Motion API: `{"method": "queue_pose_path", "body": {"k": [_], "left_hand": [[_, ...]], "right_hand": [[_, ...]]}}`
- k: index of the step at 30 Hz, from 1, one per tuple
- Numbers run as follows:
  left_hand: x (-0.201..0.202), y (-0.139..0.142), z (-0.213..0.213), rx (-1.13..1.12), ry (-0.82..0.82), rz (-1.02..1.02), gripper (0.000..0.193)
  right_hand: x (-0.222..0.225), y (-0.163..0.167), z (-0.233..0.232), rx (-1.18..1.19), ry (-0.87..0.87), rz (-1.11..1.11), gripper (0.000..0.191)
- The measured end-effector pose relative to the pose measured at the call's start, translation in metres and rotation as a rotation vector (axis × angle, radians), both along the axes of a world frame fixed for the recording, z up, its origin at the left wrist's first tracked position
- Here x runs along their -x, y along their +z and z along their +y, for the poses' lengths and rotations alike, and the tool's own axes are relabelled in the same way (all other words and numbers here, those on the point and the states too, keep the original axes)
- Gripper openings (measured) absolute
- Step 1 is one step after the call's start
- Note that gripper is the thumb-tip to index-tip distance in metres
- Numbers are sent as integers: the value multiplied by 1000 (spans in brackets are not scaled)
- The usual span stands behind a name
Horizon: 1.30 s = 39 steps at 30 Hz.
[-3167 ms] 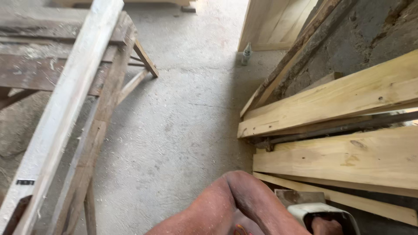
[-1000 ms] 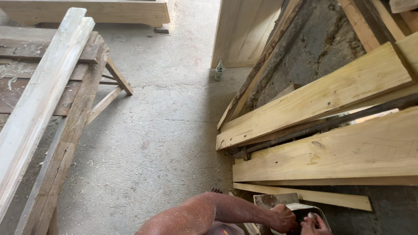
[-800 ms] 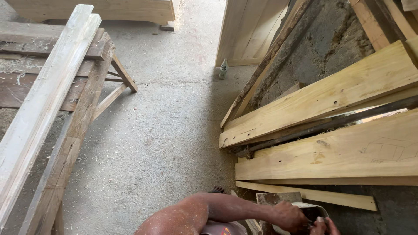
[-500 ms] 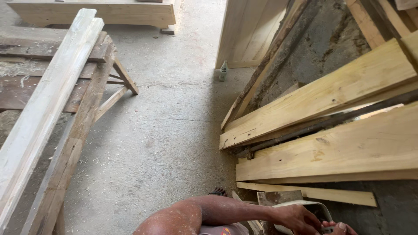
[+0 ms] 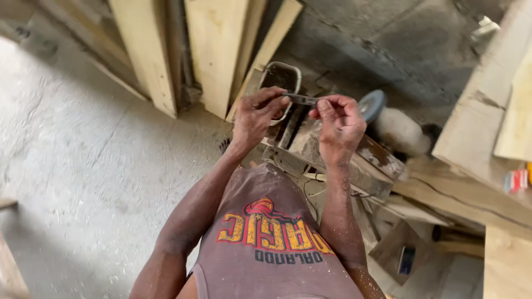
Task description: The person repeatedly sharpens a small metal part on a bench grinder, frequently dipping it into a container of liquid between grinding passes. The person also briefly handles a power cord near the end of the clip.
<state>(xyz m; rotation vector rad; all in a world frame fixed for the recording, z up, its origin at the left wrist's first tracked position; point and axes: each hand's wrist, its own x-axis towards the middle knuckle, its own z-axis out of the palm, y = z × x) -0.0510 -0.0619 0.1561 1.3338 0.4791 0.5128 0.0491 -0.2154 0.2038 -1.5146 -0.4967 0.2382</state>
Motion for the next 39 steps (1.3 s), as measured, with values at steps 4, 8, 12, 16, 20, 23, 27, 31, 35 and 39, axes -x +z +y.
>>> {"method": "queue_pose_path", "body": {"k": [4,8,12,16,20,23,27,31,35,39], "left_hand": [[-10,23,-11,-103,-55,-116,18],[-20,24,-22,-192,-106,-199,20],[-28,19,-35,-229,-160,-202,22],[-37,16,-46,-389,-185,-213,20],[-48,12,-61,-358,-221,-198,19],[-56,3,-75,-332,-251,-147,17],[-72,-8,-96,-406,-252,-118,13],[-87,-15,-114,-561,-184,-33,12],[-104,-21,-118,-723,-165,13,13],[-112,-27,-121,-816,-178,94,14]], "right_hand": [[3,4,-28,-54,-34,66,14],[3,2,-48,-101,-65,65,13],[3,0,-67,-88,-112,31,13],[4,1,-85,-66,-172,39,13],[3,-1,-102,-60,-209,2,13],[-1,-11,-117,14,-284,9,12],[-13,-31,-136,225,-409,-68,11],[-27,-46,-149,451,-497,-59,11],[-46,-55,-151,589,-504,-282,9],[-56,-59,-150,735,-498,-250,8]]}}
